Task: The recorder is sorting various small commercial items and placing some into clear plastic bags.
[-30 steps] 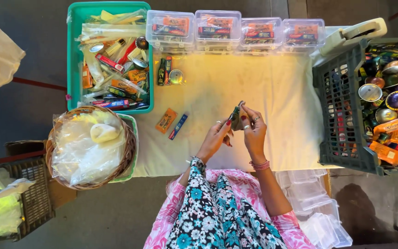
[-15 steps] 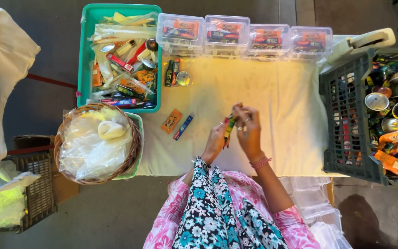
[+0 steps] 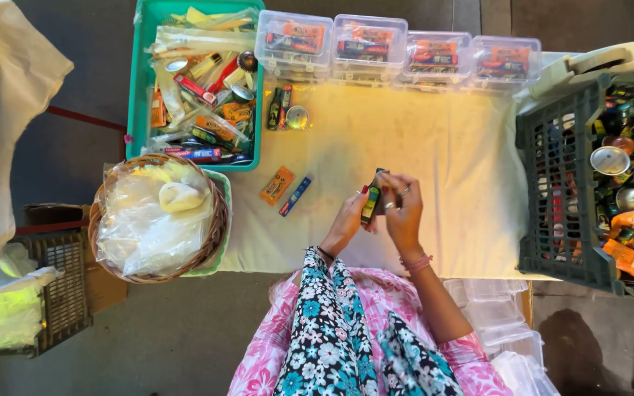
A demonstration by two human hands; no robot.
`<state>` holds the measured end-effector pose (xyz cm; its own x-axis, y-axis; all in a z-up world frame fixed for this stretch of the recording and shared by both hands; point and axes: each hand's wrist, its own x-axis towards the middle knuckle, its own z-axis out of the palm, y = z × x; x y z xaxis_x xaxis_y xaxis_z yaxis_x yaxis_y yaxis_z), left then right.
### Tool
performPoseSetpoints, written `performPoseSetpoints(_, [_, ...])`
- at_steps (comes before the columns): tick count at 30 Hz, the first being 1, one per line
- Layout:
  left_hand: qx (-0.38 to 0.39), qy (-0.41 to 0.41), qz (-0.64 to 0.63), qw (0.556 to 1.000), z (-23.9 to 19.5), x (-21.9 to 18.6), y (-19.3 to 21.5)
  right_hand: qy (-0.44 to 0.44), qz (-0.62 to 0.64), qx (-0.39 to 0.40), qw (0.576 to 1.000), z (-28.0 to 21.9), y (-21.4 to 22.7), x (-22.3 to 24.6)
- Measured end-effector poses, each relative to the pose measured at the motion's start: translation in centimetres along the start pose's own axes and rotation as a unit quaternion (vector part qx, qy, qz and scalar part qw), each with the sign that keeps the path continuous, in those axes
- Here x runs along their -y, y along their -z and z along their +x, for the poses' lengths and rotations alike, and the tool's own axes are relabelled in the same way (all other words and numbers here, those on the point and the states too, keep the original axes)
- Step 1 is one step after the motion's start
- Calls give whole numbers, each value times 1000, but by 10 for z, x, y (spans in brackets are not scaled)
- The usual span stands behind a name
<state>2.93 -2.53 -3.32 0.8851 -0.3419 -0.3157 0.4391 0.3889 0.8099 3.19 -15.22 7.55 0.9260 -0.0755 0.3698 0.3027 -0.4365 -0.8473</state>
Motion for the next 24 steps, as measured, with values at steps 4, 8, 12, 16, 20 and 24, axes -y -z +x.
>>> performPoseSetpoints(4, [-12, 53, -61, 997, -3, -11, -8, -105, 44, -45, 992, 2, 3, -40])
performPoseSetpoints(8, [-63, 19, -72, 995, -4, -24, -13, -182, 161, 19, 970, -11, -7, -44])
performPoseSetpoints(12, [-171, 35, -138, 975, -8, -28, -9, -96, 16, 144, 985, -20, -7, 35])
performPoseSetpoints(16, [-143, 35, -207, 967, -10, -27, -4, -4, 54, 160, 986, -24, -6, 34])
performPoseSetpoints(20, [-76, -5, -30, 997, -11, -16, -11, 7, -95, 68, 993, 1, -2, 5])
performPoseSetpoints(24, [12, -13, 12, 1000, -13, -20, -16, -61, 26, -2, 998, 15, 6, -8])
